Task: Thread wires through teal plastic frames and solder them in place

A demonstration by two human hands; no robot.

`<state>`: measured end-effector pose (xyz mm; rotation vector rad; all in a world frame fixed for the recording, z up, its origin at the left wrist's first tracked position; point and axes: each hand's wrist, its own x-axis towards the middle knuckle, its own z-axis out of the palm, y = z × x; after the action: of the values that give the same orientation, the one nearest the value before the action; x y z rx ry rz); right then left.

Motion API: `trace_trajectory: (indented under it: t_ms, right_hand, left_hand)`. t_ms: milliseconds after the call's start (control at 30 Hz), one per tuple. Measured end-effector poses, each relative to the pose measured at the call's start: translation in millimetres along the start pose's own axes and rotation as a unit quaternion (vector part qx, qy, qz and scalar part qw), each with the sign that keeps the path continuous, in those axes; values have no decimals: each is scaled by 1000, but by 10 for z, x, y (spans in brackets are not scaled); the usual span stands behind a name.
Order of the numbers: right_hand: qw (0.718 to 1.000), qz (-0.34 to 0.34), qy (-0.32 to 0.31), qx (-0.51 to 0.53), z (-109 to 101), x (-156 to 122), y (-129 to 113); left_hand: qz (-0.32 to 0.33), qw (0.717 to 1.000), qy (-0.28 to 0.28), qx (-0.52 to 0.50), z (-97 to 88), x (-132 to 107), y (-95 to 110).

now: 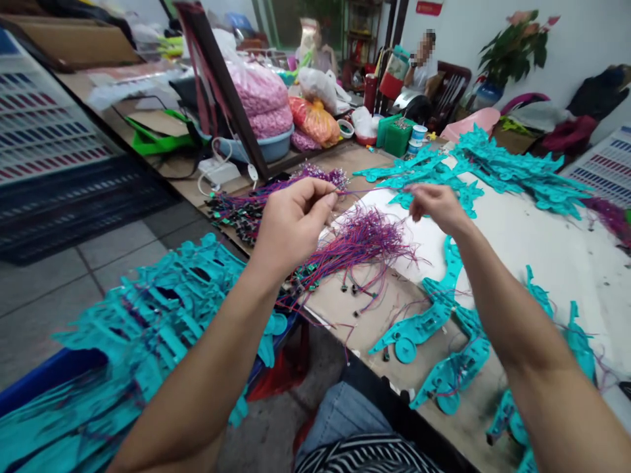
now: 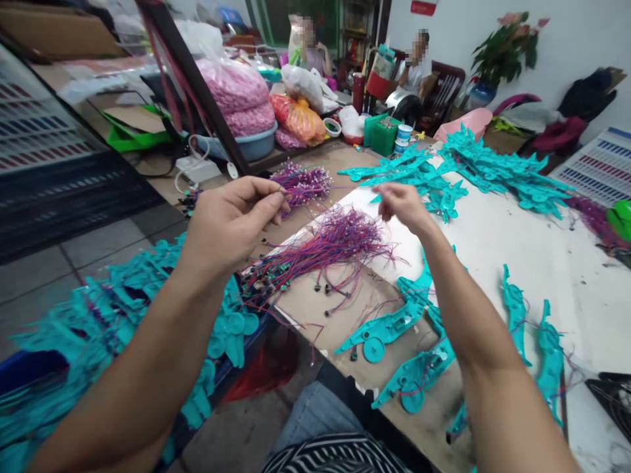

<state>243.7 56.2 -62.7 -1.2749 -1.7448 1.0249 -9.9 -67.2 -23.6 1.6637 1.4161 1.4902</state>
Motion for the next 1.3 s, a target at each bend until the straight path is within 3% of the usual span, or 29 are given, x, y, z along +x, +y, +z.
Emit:
trace_trajectory:
  t_ms: [167,300,467,533,633,733,833,900,967,1133,1300]
  right_hand:
    - [1000,-19,16,4,49,-35,-27]
    - [999,0,-28,-41,224,-59,-51]
    - [997,-64,17,-43,326,-25,-52]
    - [998,-53,24,-19,276,-3,6]
    - [994,-9,9,-106,178,6,148]
    - [975,-48,42,-212,181,-10,242]
    - [962,-103,1,-253,371,-10,228]
    - [953,-107,-40,-281,551,24,186]
    - [947,-97,-40,-303,686,92,144]
    - [980,-61,77,-173,630,282,101]
    - [990,-33,79,-109,435,263,32]
  left_hand:
    - [9,1000,6,-6,17,34,30]
    - [14,1000,3,-18,37,51,70]
    - [15,1000,-5,-26,16,65,129]
    - [11,999,-4,-30,-18,72,117]
    - [6,1000,9,-29,-71,82,61]
    - [4,999,11,-32,-85,83,6]
    - [4,999,1,-46,-60,70,8]
    - [9,999,-5,-48,-42,51,37]
    - [14,999,-13,-41,-35,26,61]
    - [8,999,-31,-19,-1,-25,-57]
    - [-14,998,-65,-14,87,-14,-287]
